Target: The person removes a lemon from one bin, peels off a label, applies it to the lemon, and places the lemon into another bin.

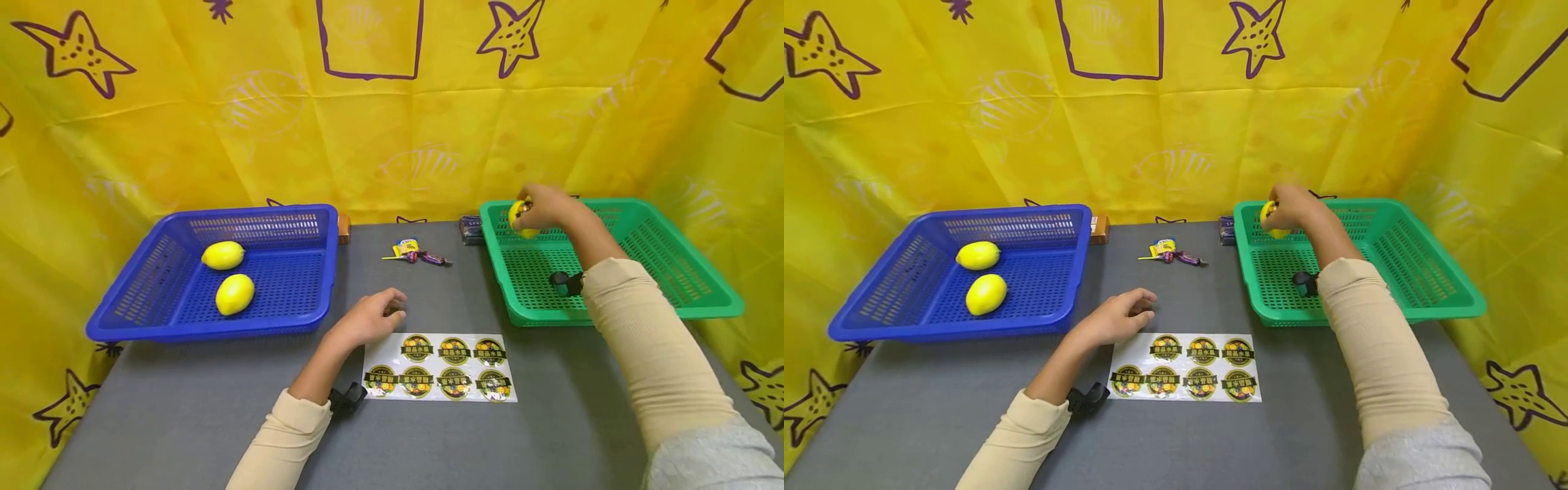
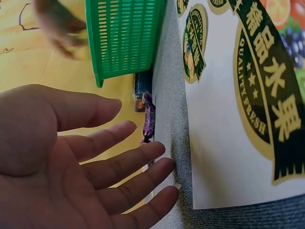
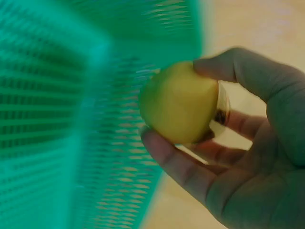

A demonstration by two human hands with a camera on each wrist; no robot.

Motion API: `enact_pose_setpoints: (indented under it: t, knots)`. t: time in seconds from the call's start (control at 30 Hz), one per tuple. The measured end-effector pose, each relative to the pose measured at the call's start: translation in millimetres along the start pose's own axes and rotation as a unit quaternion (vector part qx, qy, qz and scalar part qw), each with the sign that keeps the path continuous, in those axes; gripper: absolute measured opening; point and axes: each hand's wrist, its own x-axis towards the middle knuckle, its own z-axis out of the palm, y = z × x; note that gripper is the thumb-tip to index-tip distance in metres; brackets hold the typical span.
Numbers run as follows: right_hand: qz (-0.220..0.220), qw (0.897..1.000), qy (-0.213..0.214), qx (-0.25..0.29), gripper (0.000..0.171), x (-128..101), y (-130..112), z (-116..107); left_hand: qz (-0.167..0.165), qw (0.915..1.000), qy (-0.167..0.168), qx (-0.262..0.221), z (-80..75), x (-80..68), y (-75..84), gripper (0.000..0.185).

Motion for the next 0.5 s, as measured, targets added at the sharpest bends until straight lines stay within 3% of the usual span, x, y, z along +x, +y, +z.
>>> enact_pose_setpoints:
  t: [0.1, 0.17, 0.37, 0.5]
  knots:
    - [0.043, 0.996, -0.074, 0.018, 0.063, 17, 19, 15, -0.001, 1.0000, -0.006, 0.005, 0.0, -1.6, 0.5, 0.031]
    - [0.053, 0.994, -0.098, 0.010, 0.061, 26, 24, 25, -0.005, 0.9999, -0.008, 0.009, -0.4, -2.5, 1.0, 0.031]
    - [0.038, 0.993, -0.099, -0.054, 0.043, 39, 25, 47, -0.001, 0.9997, -0.008, 0.022, 0.3, -3.5, 1.5, 0.031]
    - [0.038, 0.993, -0.092, -0.060, 0.055, 42, 22, 54, 0.007, 0.9994, -0.008, 0.033, 1.9, -3.4, 0.7, 0.031]
